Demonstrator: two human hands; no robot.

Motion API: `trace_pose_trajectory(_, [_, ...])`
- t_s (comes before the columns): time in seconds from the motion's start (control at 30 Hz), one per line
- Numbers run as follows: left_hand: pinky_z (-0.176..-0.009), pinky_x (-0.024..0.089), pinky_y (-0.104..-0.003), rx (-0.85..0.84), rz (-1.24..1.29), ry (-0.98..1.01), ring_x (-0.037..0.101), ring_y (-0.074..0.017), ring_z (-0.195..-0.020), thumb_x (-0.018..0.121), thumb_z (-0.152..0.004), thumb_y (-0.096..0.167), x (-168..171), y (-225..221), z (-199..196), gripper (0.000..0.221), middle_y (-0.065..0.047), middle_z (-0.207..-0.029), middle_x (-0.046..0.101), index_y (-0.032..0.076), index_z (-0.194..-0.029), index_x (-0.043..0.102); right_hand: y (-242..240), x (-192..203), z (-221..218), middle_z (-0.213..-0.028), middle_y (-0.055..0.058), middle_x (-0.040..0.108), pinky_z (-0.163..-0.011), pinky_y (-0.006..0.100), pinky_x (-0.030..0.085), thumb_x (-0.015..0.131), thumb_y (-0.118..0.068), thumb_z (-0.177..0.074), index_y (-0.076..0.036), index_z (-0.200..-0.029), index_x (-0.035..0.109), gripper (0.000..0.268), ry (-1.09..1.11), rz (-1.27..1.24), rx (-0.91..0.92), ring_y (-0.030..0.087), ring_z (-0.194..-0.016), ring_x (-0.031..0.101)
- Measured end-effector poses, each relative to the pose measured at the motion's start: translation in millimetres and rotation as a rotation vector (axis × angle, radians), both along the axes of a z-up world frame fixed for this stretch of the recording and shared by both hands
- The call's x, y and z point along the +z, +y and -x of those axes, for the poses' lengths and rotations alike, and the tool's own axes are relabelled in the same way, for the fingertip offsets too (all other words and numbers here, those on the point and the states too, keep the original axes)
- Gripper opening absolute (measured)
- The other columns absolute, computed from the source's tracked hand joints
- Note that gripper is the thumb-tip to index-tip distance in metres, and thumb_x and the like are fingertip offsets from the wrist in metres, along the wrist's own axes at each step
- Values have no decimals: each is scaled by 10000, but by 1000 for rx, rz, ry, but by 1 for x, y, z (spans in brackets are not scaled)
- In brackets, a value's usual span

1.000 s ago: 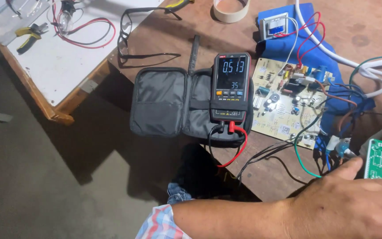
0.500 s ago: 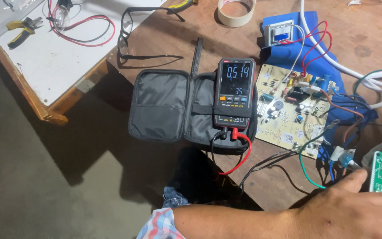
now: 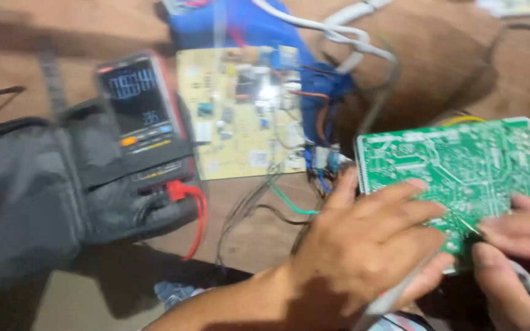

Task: The person is using a digital multimeter to test various points on a green printed circuit board (PCB) to diagnose issues.

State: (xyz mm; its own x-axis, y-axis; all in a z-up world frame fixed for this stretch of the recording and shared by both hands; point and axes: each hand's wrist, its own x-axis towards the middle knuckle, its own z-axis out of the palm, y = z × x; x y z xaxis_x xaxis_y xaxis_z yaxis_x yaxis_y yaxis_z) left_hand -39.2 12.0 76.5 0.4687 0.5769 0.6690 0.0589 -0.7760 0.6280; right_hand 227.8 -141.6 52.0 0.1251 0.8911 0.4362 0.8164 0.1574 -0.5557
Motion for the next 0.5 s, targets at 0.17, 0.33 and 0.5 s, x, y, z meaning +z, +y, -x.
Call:
trace_pose_trajectory(0.17, [-1249, 496, -684, -22, -5, 46, 861, -360, -1339, 862, -1117, 259, 6, 4, -17, 106, -85, -1337, 871, 154, -1119, 848, 31, 54, 46, -1104, 240, 772, -1410, 652, 641, 772, 21, -1021, 27, -1093, 689, 110, 42, -40, -106, 337, -1087, 806])
trace_pose_trajectory(0.33, [-1250, 493, -699, -42, -25, 84, 863, -389, -1321, 753, -1156, 292, 4, 5, -18, 166, -104, -1340, 866, 155, -1146, 846, 35, 61, 46, -1074, 230, 778, -1370, 670, 654, 768, -23, -1018, 20, -1076, 690, 106, 39, -8, -89, 345, -1084, 809])
trace_pose_trajectory(0.5, [-1295, 447, -645, -32, 25, 109, 844, -352, -1359, 1017, -1026, 271, 2, 3, -17, 204, -87, -1364, 854, 172, -1138, 878, 35, 61, 39, -1059, 206, 791, -1337, 664, 662, 816, -27, -1012, -3, -1063, 690, 137, 2, -4, -46, 331, -1066, 822])
